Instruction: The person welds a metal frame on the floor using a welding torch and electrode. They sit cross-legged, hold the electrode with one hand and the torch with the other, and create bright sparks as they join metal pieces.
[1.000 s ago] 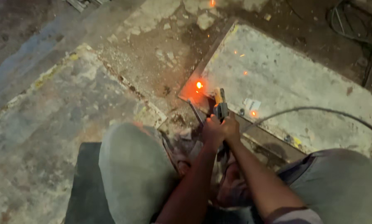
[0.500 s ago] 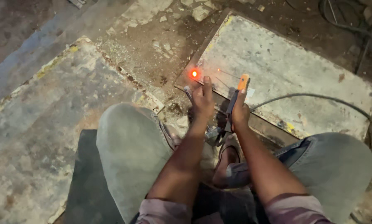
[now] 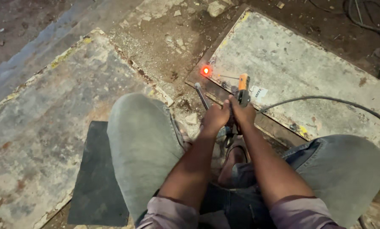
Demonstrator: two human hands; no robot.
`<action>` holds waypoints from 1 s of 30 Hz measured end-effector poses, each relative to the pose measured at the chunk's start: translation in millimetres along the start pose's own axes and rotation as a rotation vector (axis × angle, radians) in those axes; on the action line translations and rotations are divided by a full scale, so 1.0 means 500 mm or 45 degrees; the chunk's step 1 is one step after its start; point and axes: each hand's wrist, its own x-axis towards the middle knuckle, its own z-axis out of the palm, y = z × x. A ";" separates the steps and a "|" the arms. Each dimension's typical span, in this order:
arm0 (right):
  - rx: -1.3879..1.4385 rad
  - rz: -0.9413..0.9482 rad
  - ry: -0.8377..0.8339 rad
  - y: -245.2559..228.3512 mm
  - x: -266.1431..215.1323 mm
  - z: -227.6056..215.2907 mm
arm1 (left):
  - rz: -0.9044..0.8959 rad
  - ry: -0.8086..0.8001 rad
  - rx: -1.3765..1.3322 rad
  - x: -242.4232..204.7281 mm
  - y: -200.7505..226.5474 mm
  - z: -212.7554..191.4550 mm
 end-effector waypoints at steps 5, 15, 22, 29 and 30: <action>-0.251 -0.073 -0.015 0.026 -0.005 -0.023 | -0.088 0.114 -0.355 0.034 -0.054 0.136; -0.286 0.076 0.367 0.068 -0.042 -0.153 | 0.325 0.111 0.011 0.009 -0.032 0.331; -0.350 0.280 0.672 0.076 -0.142 -0.299 | 0.146 -0.354 -0.072 -0.083 0.047 0.418; -0.295 0.222 0.463 0.156 -0.206 -0.267 | 0.785 -0.470 0.548 -0.123 -0.019 0.389; -0.380 0.130 0.474 0.181 -0.198 -0.262 | 0.534 -0.535 0.434 -0.125 -0.016 0.378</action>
